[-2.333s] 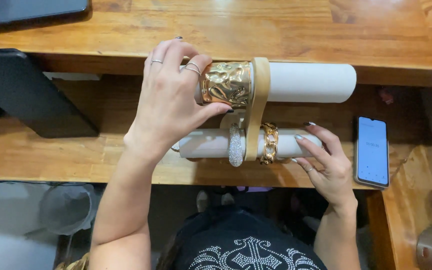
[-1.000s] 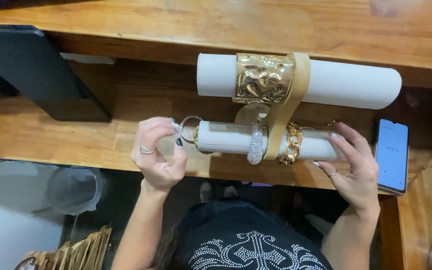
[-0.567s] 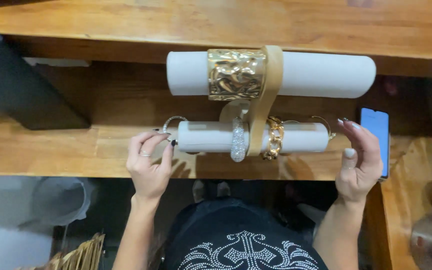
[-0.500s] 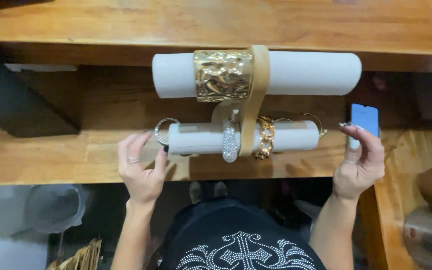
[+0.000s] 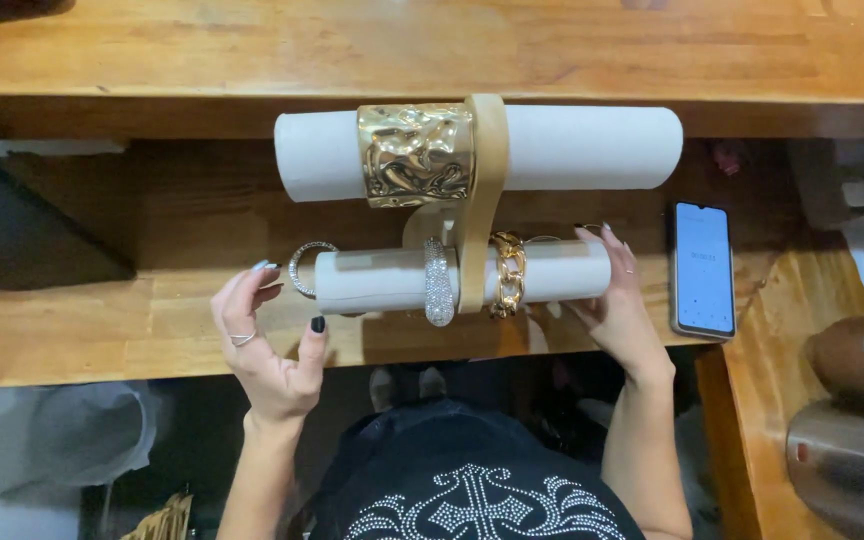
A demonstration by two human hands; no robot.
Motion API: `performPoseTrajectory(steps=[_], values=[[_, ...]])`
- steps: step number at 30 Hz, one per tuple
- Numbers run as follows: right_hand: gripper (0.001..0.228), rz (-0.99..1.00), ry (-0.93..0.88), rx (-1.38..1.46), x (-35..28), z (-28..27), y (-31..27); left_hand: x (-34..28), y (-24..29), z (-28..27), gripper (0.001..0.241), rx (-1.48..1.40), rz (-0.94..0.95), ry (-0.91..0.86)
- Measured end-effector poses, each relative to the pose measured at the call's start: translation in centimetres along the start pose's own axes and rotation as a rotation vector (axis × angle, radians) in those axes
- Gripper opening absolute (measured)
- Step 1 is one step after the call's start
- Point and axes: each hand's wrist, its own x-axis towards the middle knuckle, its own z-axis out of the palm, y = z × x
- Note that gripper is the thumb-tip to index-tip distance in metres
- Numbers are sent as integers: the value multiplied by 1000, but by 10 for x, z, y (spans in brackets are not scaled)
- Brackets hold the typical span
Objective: A person is organizing various gold and silver bracelets by sliding them onto a two-tiered white cylindrical display stand on a wooden desk.
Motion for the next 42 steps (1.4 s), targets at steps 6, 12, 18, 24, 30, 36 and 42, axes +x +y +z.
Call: performPoseTrajectory(steps=[6, 12, 18, 24, 30, 36, 42], values=[[77, 26, -37, 37, 5, 9, 13, -2, 13, 1, 62, -1, 17, 27], [72, 84, 40, 221, 15, 4, 10, -5, 20, 1, 59, 67, 71, 13], [27, 66, 202, 370, 18, 4, 0, 0, 25, 6, 61, 59, 105, 19], [14, 182, 855, 371, -12, -1, 22, -11, 26, 3, 31, -20, 298, 178], [20, -7, 966, 650, -60, -50, -54, 9, 88, 8, 36, -41, 621, -114], [11, 81, 306, 1084, -40, -39, -140, 20, 121, 49, 40, 7, 912, -226], [37, 31, 65, 1120, -39, -36, -144, 18, 119, 45, 32, 17, 869, -79]])
